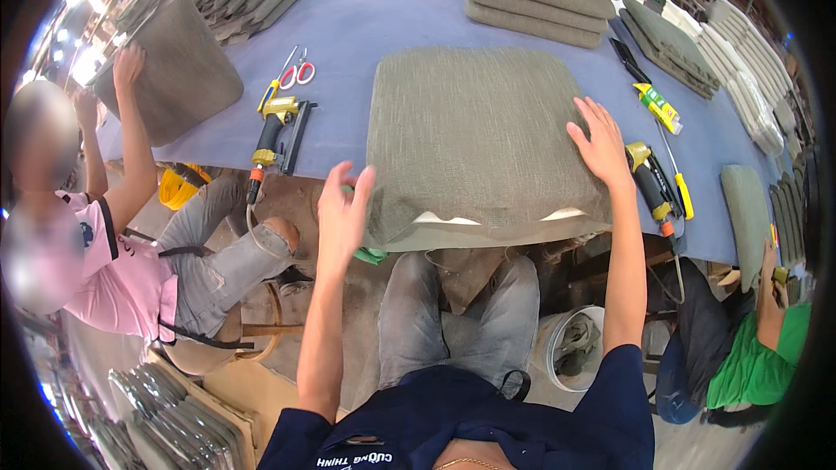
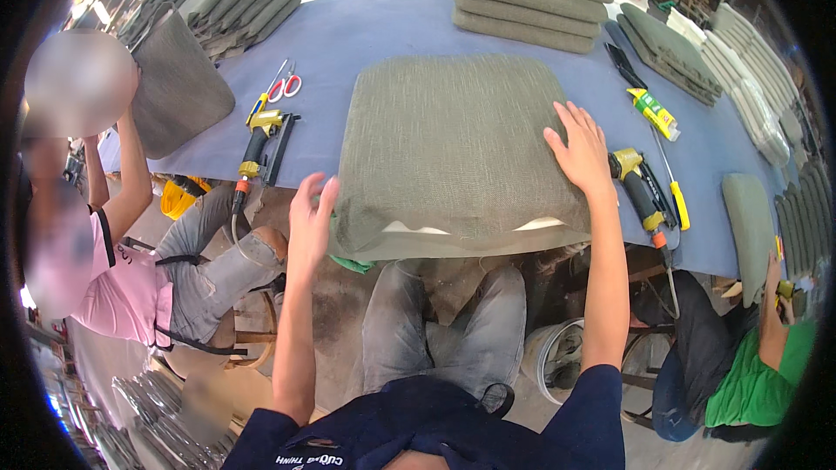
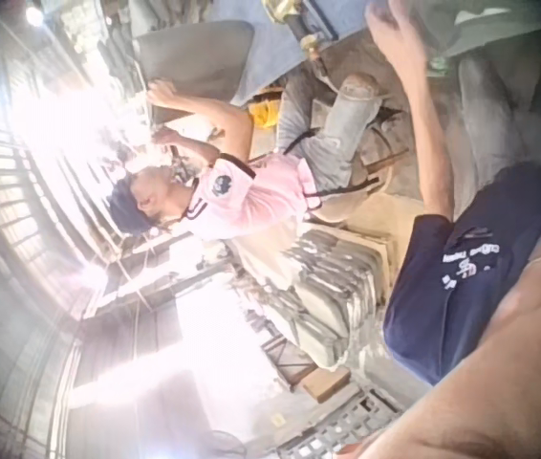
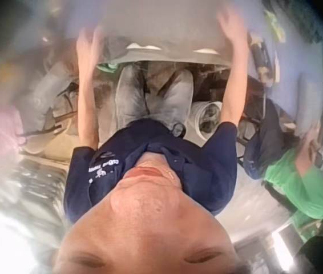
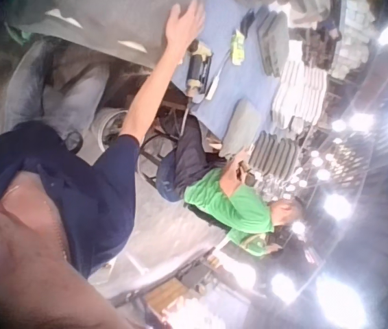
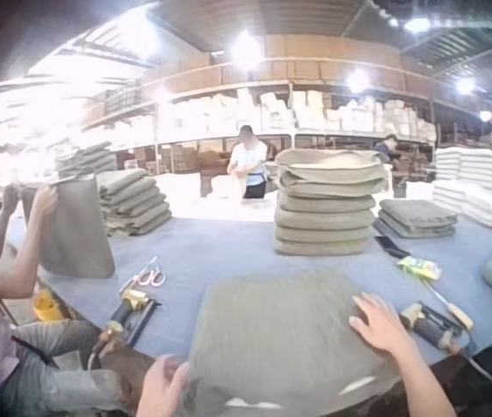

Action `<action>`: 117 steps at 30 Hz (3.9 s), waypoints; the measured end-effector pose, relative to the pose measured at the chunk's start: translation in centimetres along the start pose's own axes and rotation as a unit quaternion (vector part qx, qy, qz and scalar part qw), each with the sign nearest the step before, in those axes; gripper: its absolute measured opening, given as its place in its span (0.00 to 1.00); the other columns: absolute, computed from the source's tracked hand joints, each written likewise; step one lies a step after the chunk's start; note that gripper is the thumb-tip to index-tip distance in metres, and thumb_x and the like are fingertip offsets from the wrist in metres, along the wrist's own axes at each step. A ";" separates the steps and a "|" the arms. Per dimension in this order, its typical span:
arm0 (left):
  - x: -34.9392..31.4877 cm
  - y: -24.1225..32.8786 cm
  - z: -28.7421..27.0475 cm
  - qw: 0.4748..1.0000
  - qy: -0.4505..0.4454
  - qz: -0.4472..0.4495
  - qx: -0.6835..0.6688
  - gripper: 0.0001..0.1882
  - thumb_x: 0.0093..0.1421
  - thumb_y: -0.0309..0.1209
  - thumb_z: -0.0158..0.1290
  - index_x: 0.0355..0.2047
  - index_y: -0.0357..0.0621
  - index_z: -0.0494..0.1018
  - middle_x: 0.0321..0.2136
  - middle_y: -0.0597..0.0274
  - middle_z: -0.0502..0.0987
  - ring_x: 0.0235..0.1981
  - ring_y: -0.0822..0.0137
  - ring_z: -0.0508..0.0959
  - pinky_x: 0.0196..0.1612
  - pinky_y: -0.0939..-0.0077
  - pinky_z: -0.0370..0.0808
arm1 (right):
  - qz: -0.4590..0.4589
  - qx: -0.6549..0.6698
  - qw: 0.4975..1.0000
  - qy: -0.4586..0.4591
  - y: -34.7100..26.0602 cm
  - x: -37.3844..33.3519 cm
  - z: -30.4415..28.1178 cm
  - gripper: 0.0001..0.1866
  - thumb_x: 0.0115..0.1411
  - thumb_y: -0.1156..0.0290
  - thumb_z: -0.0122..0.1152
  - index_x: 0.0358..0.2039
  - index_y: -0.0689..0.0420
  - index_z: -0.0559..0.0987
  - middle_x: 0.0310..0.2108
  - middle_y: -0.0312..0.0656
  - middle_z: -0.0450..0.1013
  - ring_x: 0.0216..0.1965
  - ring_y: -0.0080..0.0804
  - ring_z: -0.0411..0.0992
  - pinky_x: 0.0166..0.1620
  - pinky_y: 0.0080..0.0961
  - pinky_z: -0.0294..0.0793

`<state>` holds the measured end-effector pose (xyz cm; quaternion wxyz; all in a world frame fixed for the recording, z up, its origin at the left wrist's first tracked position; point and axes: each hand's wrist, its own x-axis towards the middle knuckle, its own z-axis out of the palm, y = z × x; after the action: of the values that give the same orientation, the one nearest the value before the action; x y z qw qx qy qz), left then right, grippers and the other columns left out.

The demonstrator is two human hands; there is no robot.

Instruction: The person folds and rolls green fabric around foam inserts, then uses a staple gun to secure the edges. The person repeatedly handles multiple cushion units, aligning fabric and fastening them on a work table.

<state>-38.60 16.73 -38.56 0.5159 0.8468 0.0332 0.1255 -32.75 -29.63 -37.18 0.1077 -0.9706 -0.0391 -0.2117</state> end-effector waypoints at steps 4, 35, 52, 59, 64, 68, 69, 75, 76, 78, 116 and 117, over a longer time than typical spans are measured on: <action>4.8 0.2 2.4 0.993 -0.088 -0.069 0.042 0.49 0.64 0.58 0.61 0.67 0.25 0.63 0.58 0.33 0.76 0.58 0.48 0.79 0.61 0.57 0.75 | 0.025 -0.023 0.999 -0.032 -2.3 1.2 3.4 0.36 0.73 0.45 0.49 0.74 0.51 0.65 0.77 0.53 0.56 0.76 0.58 0.53 0.74 0.57 0.54; -5.3 1.4 6.4 0.972 -0.061 -0.045 -0.224 0.48 0.67 0.52 0.63 0.70 0.27 0.55 0.64 0.40 0.69 0.66 0.54 0.70 0.68 0.61 0.66 | -0.020 -0.013 0.987 0.161 -2.6 -11.5 2.9 0.37 0.70 0.56 0.56 0.75 0.56 0.60 0.77 0.47 0.54 0.78 0.53 0.47 0.77 0.60 0.43; -11.7 2.2 3.7 0.806 -0.025 0.467 0.363 0.26 0.56 0.23 0.61 0.57 0.46 0.78 0.57 0.56 0.74 0.60 0.51 0.74 0.61 0.49 0.70 | 0.018 0.273 0.959 0.080 -20.5 -20.1 2.7 0.14 0.59 0.69 0.68 0.46 0.55 0.84 0.48 0.40 0.82 0.51 0.40 0.78 0.56 0.39 0.67; -8.3 4.9 3.5 0.956 -0.037 0.280 0.076 0.10 0.64 0.24 0.60 0.45 0.35 0.83 0.37 0.48 0.84 0.40 0.54 0.81 0.47 0.64 0.77 | -0.040 0.250 0.961 0.110 -22.3 -20.3 3.0 0.21 0.55 0.70 0.70 0.51 0.54 0.81 0.58 0.45 0.74 0.62 0.46 0.71 0.63 0.48 0.67; -8.2 6.0 5.1 0.989 -0.061 0.133 -0.011 0.14 0.72 0.29 0.56 0.45 0.25 0.81 0.40 0.55 0.87 0.41 0.70 0.80 0.50 0.71 0.76 | -0.067 0.175 0.965 0.183 -21.9 -20.5 3.1 0.22 0.52 0.66 0.70 0.47 0.61 0.82 0.54 0.50 0.77 0.57 0.50 0.74 0.61 0.49 0.72; -7.2 1.4 2.5 0.983 -0.077 0.163 -0.026 0.20 0.76 0.35 0.51 0.50 0.24 0.80 0.41 0.51 0.86 0.40 0.67 0.77 0.48 0.68 0.78 | -0.094 0.268 0.941 0.186 -24.4 -19.0 7.1 0.22 0.51 0.66 0.68 0.46 0.63 0.79 0.48 0.49 0.75 0.55 0.48 0.73 0.62 0.48 0.72; -6.9 -0.8 2.0 0.991 -0.043 0.116 -0.047 0.16 0.74 0.29 0.53 0.52 0.29 0.81 0.47 0.50 0.86 0.47 0.60 0.82 0.59 0.61 0.76 | -0.102 0.270 0.941 0.178 -24.7 -18.8 7.7 0.22 0.52 0.66 0.68 0.47 0.63 0.79 0.49 0.48 0.74 0.56 0.48 0.72 0.63 0.48 0.70; -11.0 3.5 5.0 0.975 -0.042 0.215 0.030 0.22 0.75 0.38 0.53 0.45 0.23 0.80 0.46 0.33 0.82 0.53 0.43 0.79 0.57 0.53 0.74 | -0.145 0.256 0.938 0.183 -23.9 -21.2 5.3 0.24 0.54 0.67 0.68 0.51 0.62 0.79 0.51 0.46 0.74 0.57 0.46 0.71 0.64 0.47 0.66; -11.2 3.2 5.2 0.975 -0.046 0.216 -0.011 0.22 0.75 0.39 0.52 0.45 0.24 0.80 0.47 0.33 0.81 0.53 0.42 0.79 0.57 0.52 0.74 | -0.126 0.281 0.936 0.172 -24.4 -21.2 4.6 0.23 0.56 0.65 0.67 0.52 0.61 0.80 0.51 0.46 0.76 0.56 0.47 0.72 0.60 0.48 0.68; -11.7 2.7 5.0 0.972 -0.045 0.226 -0.034 0.24 0.76 0.41 0.51 0.44 0.24 0.80 0.49 0.32 0.80 0.53 0.41 0.78 0.56 0.51 0.74 | -0.091 0.332 0.927 0.146 -25.2 -21.0 3.4 0.22 0.61 0.61 0.65 0.54 0.58 0.81 0.51 0.45 0.79 0.52 0.50 0.75 0.52 0.50 0.73; -13.0 1.5 3.0 0.903 -0.162 0.367 0.153 0.16 0.68 0.23 0.54 0.55 0.35 0.82 0.53 0.49 0.84 0.60 0.51 0.81 0.71 0.50 0.64 | 0.242 0.648 0.722 0.020 -23.2 -18.0 9.5 0.35 0.76 0.39 0.49 0.24 0.59 0.67 0.25 0.27 0.58 0.30 0.18 0.56 0.27 0.29 0.60; -13.1 1.2 2.9 0.923 -0.197 0.307 0.121 0.20 0.64 0.20 0.56 0.56 0.36 0.82 0.57 0.49 0.82 0.67 0.47 0.74 0.77 0.43 0.52 | 0.228 0.660 0.715 0.018 -22.9 -18.1 9.7 0.34 0.77 0.40 0.49 0.24 0.59 0.66 0.25 0.26 0.57 0.30 0.18 0.56 0.28 0.29 0.59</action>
<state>-50.59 11.22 -41.04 0.3422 0.8790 -0.3155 0.1032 -48.08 -5.66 -48.97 0.7667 -0.6285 0.0559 -0.1183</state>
